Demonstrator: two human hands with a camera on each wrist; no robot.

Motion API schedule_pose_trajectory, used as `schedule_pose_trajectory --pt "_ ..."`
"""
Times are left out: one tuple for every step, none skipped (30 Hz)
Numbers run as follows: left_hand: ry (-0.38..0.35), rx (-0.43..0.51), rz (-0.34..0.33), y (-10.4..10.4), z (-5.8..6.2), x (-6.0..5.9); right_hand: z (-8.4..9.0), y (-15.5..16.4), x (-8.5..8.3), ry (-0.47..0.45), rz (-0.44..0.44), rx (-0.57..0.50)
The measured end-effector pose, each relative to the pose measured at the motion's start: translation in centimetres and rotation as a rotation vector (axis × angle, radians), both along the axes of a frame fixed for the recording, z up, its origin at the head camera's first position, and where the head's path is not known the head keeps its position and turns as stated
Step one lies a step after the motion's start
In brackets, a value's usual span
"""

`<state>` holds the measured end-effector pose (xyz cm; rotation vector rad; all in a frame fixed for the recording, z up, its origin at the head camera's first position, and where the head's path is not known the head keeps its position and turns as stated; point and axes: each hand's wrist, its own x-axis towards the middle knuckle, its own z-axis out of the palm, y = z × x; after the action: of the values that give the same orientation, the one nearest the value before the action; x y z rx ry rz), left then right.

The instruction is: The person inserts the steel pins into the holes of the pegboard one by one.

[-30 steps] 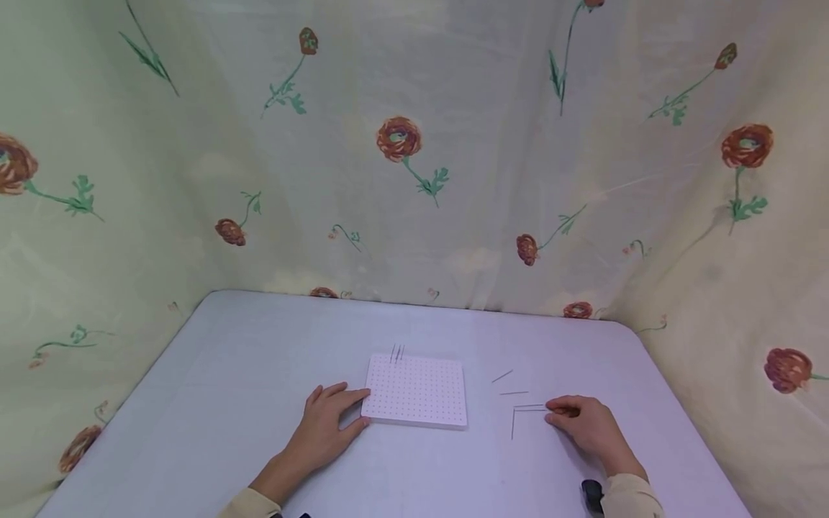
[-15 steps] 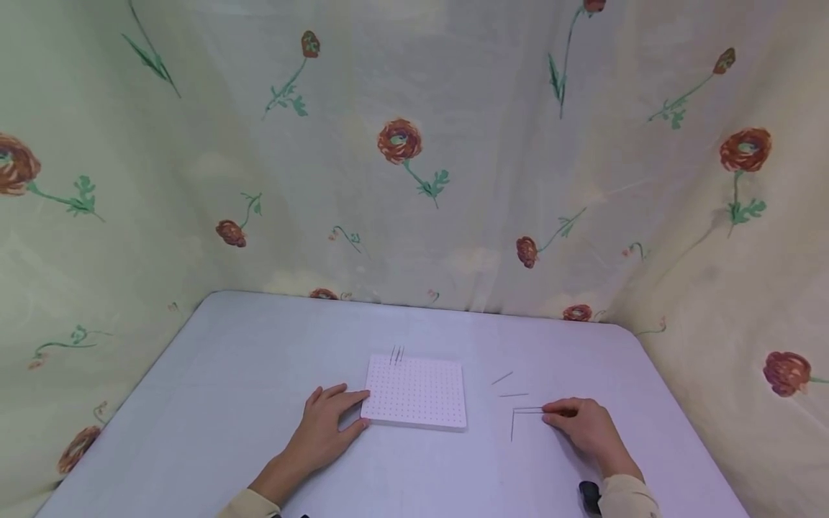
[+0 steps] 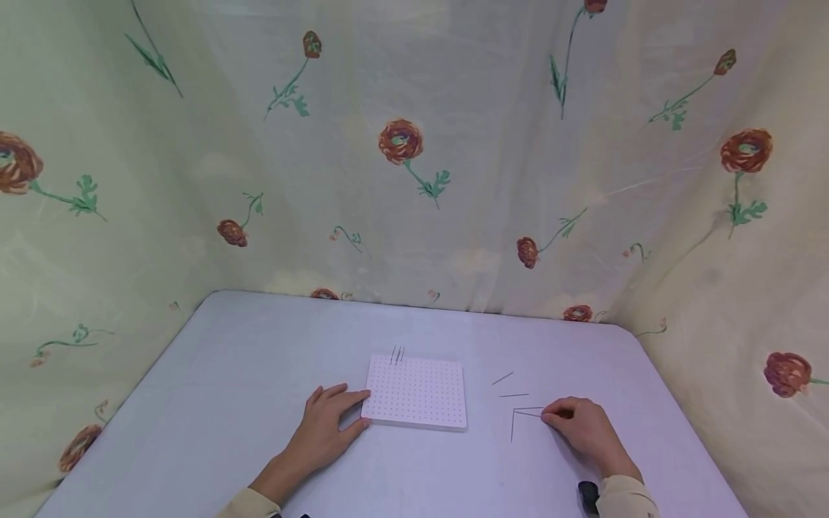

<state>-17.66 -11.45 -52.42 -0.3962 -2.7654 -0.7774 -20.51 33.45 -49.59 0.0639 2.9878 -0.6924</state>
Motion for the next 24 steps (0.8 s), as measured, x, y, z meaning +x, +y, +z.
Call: schedule_pose_trajectory --pt "0.001 0.001 -0.001 0.0 0.0 0.0 -0.1 0.0 0.0 0.004 0.010 0.007" --pt "0.000 0.003 -0.002 0.0 -0.1 0.0 -0.2 0.0 0.0 0.008 0.016 0.013" --pt "0.000 0.003 -0.003 0.0 -0.1 0.0 -0.3 0.0 0.0 0.010 0.021 0.015" --pt "0.000 0.004 -0.004 0.0 -0.1 0.0 -0.4 0.0 0.0 0.011 0.025 0.015" --pt "0.001 0.003 -0.004 0.0 -0.1 0.0 -0.4 0.0 0.0 0.014 0.030 0.016" --pt "0.002 0.002 -0.004 0.0 -0.2 0.0 -0.4 0.0 0.0 0.014 0.033 0.015" --pt "0.003 0.002 -0.004 0.0 -0.1 0.0 -0.4 -0.1 0.0 0.017 0.035 0.014" --pt "0.004 0.001 -0.004 0.0 -0.1 0.0 -0.4 -0.1 0.0 0.020 0.033 0.014" --pt "0.007 -0.002 -0.003 0.0 -0.1 -0.1 -0.3 -0.2 0.0 0.021 0.032 0.013" --pt "0.009 -0.003 -0.003 0.0 -0.1 -0.1 -0.2 -0.2 0.0 0.019 0.030 0.011" --pt "0.013 -0.006 -0.003 0.0 -0.1 -0.1 -0.1 -0.3 0.0 0.016 0.027 0.012" --pt "0.013 -0.007 -0.003 0.0 0.0 -0.1 0.0 -0.3 0.0 0.011 0.024 0.013" --pt "0.014 -0.008 -0.003 0.0 0.0 -0.1 0.1 -0.4 0.0 0.006 0.024 0.015" --pt "0.014 -0.009 -0.003 0.0 0.0 -0.1 0.2 -0.5 0.0 -0.002 0.027 0.017" --pt "0.014 -0.009 -0.005 0.0 0.0 -0.1 0.3 -0.6 0.1 -0.014 0.030 0.016" --pt "0.013 -0.008 -0.005 -0.1 0.0 -0.1 0.4 -0.8 0.1 -0.023 0.035 0.020" --pt "0.012 -0.008 -0.006 -0.1 0.0 -0.1 0.4 -0.9 0.1 -0.027 0.043 0.025" --pt "0.012 -0.007 -0.006 -0.1 0.0 -0.1 0.5 -1.1 0.0 -0.027 0.053 0.032" --pt "0.014 -0.008 -0.007 -0.1 -0.1 -0.2 0.5 -1.2 0.0 -0.021 0.067 0.037" --pt "0.014 -0.006 -0.008 -0.1 -0.1 -0.2 0.5 -1.3 0.0 -0.013 0.078 0.042" --pt "0.016 -0.006 -0.009 -0.1 -0.1 -0.2 0.5 -1.3 0.0 -0.004 0.089 0.048" --pt "0.016 -0.005 -0.008 -0.1 -0.1 -0.1 0.4 -1.4 -0.1 0.012 0.099 0.059" --pt "0.017 -0.004 -0.008 -0.1 -0.1 -0.1 0.4 -1.4 -0.1 0.027 0.109 0.064" --pt "0.016 -0.003 -0.008 -0.1 -0.1 -0.1 0.3 -1.5 -0.1 0.040 0.115 0.069"
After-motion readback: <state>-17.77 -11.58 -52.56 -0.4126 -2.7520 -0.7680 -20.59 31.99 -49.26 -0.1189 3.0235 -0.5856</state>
